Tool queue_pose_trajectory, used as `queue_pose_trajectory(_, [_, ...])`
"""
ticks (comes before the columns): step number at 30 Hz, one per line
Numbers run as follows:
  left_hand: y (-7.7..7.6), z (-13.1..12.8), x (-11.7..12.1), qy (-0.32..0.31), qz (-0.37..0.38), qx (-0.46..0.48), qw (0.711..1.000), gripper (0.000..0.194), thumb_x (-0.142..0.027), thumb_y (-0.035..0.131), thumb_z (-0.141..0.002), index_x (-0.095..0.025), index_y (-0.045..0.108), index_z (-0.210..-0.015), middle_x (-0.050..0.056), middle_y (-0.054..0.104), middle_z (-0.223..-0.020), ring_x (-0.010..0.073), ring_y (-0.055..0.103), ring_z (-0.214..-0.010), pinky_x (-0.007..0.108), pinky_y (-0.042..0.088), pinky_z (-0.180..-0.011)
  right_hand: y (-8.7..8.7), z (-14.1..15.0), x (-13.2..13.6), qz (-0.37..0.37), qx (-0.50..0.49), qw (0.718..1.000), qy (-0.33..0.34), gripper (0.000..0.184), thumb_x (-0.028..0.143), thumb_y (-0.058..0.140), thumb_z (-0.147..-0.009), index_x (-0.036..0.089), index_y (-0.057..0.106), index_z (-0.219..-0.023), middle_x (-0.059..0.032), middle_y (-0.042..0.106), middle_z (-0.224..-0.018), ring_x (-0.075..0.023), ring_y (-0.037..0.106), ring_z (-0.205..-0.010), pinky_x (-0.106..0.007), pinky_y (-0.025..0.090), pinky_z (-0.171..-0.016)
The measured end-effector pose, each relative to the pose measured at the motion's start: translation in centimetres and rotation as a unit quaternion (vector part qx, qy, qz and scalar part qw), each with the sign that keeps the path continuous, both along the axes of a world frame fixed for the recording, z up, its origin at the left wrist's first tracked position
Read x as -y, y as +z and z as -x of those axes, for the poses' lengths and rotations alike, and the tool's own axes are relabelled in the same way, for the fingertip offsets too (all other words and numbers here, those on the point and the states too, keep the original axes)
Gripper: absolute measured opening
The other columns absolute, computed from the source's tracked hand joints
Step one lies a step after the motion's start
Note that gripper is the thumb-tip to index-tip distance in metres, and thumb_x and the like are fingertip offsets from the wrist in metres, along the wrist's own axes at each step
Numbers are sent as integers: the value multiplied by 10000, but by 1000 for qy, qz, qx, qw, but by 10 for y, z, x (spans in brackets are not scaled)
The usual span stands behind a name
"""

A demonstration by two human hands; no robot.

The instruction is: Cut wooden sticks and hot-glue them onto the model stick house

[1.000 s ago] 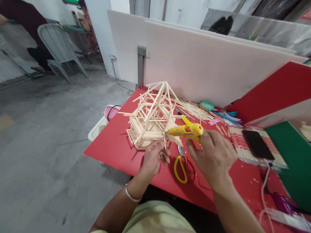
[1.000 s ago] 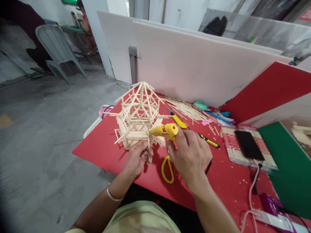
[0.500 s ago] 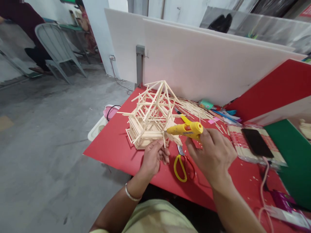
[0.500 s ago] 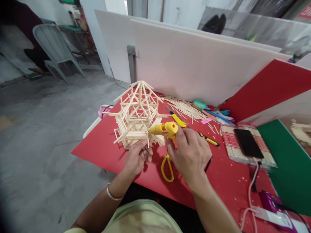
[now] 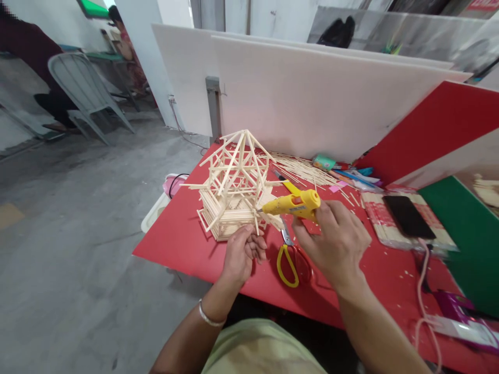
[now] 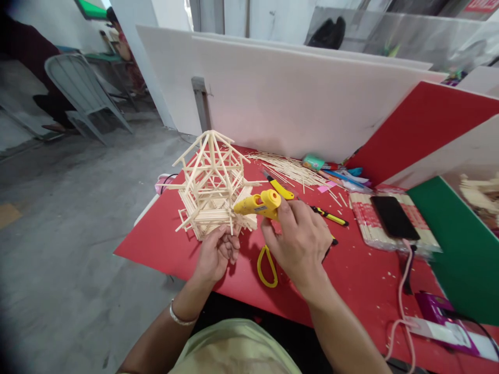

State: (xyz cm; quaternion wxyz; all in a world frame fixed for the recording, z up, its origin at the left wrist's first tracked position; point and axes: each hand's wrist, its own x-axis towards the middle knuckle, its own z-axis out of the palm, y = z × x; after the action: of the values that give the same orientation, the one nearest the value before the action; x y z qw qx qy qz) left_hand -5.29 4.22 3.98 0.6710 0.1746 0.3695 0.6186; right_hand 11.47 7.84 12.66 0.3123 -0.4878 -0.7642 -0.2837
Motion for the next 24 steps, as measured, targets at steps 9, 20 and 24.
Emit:
queue_pose_trajectory(9, [-31, -20, 22, -46, 42, -49, 997, 313, -433, 665, -818, -122, 630, -838, 12, 644, -589, 103, 548, -390, 172, 369, -328, -16, -69, 4, 158, -190, 957, -149, 361, 569, 639, -791, 219, 566, -842, 20, 547, -679, -137, 476, -580, -276, 324, -552])
queue_pose_trajectory(20, [-49, -82, -2, -128, -26, -180, 975, 281, -418, 680, -830, -142, 635, -804, 16, 660, -652, 83, 573, -441, 162, 402, -387, -123, -218, 50, 478, -262, 818, -186, 448, 604, 618, -778, 234, 677, -1022, -48, 732, -880, -229, 682, -770, -287, 466, -618])
queue_pose_trajectory(24, [-47, -98, -33, -88, -35, -206, 974, 302, -443, 712, -791, -155, 624, -807, 3, 645, -643, 76, 548, -441, 159, 390, -390, -127, -225, 54, 434, -168, 857, -223, 362, 473, 565, -829, 214, 687, -1051, -100, 731, -993, -270, 688, -909, -339, 501, -750])
